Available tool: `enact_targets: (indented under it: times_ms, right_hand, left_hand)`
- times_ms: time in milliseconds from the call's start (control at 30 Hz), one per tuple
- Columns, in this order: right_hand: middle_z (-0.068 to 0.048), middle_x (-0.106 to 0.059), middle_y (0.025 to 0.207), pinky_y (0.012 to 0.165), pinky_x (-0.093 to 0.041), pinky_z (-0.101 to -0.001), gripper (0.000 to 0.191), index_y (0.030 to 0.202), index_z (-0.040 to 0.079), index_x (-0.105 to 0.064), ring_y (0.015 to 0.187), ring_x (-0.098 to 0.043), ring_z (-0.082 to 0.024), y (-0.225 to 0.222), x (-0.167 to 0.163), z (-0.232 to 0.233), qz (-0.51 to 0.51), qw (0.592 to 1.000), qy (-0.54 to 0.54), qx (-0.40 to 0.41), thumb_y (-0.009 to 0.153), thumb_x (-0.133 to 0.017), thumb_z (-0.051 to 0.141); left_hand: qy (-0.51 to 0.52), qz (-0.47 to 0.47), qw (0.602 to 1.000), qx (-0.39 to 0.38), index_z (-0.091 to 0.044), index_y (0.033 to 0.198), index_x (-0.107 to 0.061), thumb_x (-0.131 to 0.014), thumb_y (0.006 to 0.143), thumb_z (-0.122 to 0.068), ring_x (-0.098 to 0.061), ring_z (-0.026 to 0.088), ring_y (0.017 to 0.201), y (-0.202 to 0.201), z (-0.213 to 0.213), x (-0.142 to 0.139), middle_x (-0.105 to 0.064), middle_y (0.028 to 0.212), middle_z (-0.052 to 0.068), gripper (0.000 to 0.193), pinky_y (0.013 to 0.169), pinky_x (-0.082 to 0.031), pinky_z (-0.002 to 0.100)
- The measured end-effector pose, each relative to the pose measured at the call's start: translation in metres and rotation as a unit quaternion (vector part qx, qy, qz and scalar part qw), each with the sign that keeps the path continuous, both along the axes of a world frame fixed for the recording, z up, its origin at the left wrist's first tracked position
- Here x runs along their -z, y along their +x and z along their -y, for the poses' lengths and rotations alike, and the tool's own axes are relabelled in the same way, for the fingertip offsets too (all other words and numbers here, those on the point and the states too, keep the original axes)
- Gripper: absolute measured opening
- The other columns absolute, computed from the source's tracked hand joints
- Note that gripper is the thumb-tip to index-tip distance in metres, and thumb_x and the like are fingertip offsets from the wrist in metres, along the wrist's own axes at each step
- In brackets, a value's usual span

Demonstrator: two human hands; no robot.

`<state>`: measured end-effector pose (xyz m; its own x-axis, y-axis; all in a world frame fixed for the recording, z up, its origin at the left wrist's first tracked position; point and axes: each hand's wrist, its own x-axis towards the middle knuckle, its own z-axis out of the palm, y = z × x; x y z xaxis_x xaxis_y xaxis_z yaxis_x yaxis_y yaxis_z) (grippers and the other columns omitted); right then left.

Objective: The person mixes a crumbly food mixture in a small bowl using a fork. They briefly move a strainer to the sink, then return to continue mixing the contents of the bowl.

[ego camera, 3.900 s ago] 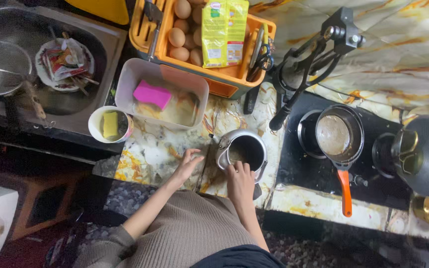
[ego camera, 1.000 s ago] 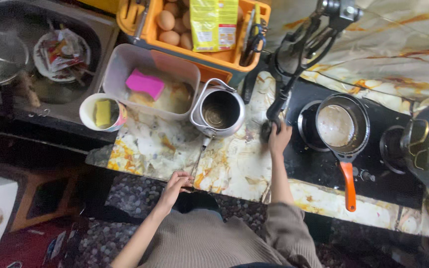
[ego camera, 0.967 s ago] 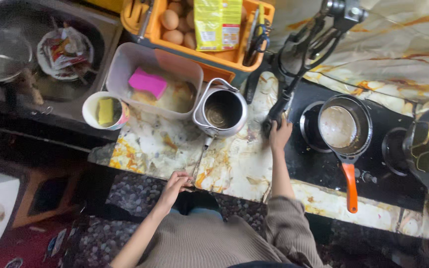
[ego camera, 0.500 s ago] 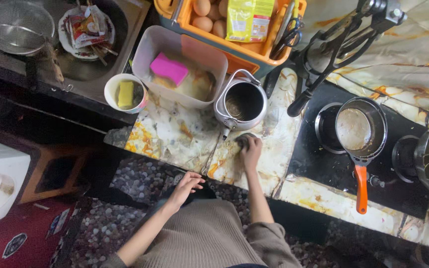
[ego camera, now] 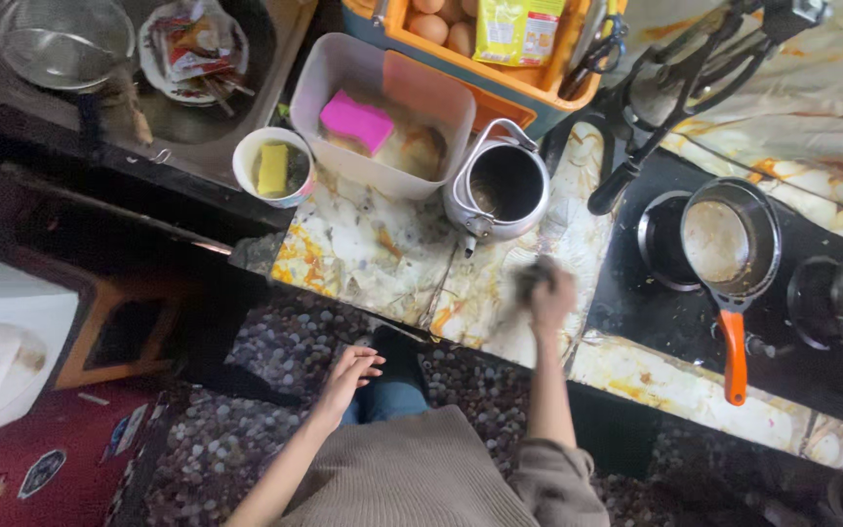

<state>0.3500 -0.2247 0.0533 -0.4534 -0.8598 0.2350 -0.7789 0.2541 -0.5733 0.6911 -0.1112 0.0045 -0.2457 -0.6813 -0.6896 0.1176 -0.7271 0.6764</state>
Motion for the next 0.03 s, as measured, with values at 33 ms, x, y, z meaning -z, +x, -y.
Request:
enact_targets:
  times_ms: [33]
  right_hand:
    - [-0.021, -0.069, 0.108, 0.094, -0.051, -0.0421, 0.034, 0.116, 0.009, -0.077, 0.102, -0.065, -0.035, -0.0150, -0.0027, -0.0028, -0.046, 0.996, 0.034, 0.074, 0.086, -0.065, 0.000]
  left_hand:
    - [0.010, 0.010, 1.000, 0.005, -0.013, 0.120, -0.061, -0.054, 0.100, -0.032, -0.069, 0.012, 0.098, 0.0057, -0.0088, 0.0028, -0.075, 0.118, 0.002, 0.028, 0.085, -0.046, 0.028]
